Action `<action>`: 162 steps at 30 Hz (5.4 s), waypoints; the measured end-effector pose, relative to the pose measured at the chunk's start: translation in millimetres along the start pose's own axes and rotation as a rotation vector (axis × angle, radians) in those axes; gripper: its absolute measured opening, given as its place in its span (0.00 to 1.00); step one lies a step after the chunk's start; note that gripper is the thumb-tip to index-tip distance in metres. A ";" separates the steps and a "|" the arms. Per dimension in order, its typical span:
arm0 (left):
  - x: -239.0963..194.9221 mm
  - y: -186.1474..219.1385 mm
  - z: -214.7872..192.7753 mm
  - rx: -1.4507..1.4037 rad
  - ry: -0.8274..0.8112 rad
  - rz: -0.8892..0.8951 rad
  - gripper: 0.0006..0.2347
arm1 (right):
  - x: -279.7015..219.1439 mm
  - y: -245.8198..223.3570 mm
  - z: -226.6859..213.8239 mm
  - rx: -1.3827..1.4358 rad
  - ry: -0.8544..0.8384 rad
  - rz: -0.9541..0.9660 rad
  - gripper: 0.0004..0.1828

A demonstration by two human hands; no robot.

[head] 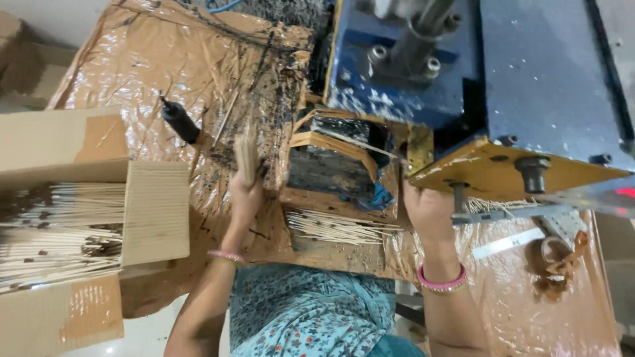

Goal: Feeding raw sticks into an incense manufacturing machine to apply aromatic paste.

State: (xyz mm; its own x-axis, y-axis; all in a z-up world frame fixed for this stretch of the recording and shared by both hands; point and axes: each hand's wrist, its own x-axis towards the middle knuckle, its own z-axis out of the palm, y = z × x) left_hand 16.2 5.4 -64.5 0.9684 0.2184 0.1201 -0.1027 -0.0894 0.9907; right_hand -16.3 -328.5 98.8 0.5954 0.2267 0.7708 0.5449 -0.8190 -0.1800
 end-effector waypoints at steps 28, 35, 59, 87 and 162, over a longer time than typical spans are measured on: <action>100.4 74.3 36.6 -0.272 -0.129 0.011 0.04 | 20.9 14.8 76.9 -0.054 -0.275 -0.076 0.15; 104.9 49.9 51.4 -0.529 -0.155 -0.088 0.04 | 3.7 13.3 66.2 0.101 -0.324 0.182 0.23; -48.4 56.9 8.3 0.043 -0.561 0.323 0.09 | -116.6 26.3 18.6 0.713 -0.117 0.717 0.15; 101.0 35.1 43.0 -0.507 -0.294 -0.041 0.03 | -26.6 81.5 122.1 0.252 -0.269 0.275 0.16; 25.6 101.8 -5.5 -0.039 -0.707 0.286 0.04 | -57.1 19.4 39.0 0.990 -0.105 0.456 0.10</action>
State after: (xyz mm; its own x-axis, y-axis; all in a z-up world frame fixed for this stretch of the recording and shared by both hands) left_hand 29.3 7.3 39.7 0.8166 -0.4835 0.3153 -0.3663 -0.0120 0.9304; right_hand -16.7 -336.8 27.4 0.8834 0.0925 0.4594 0.4656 -0.0615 -0.8829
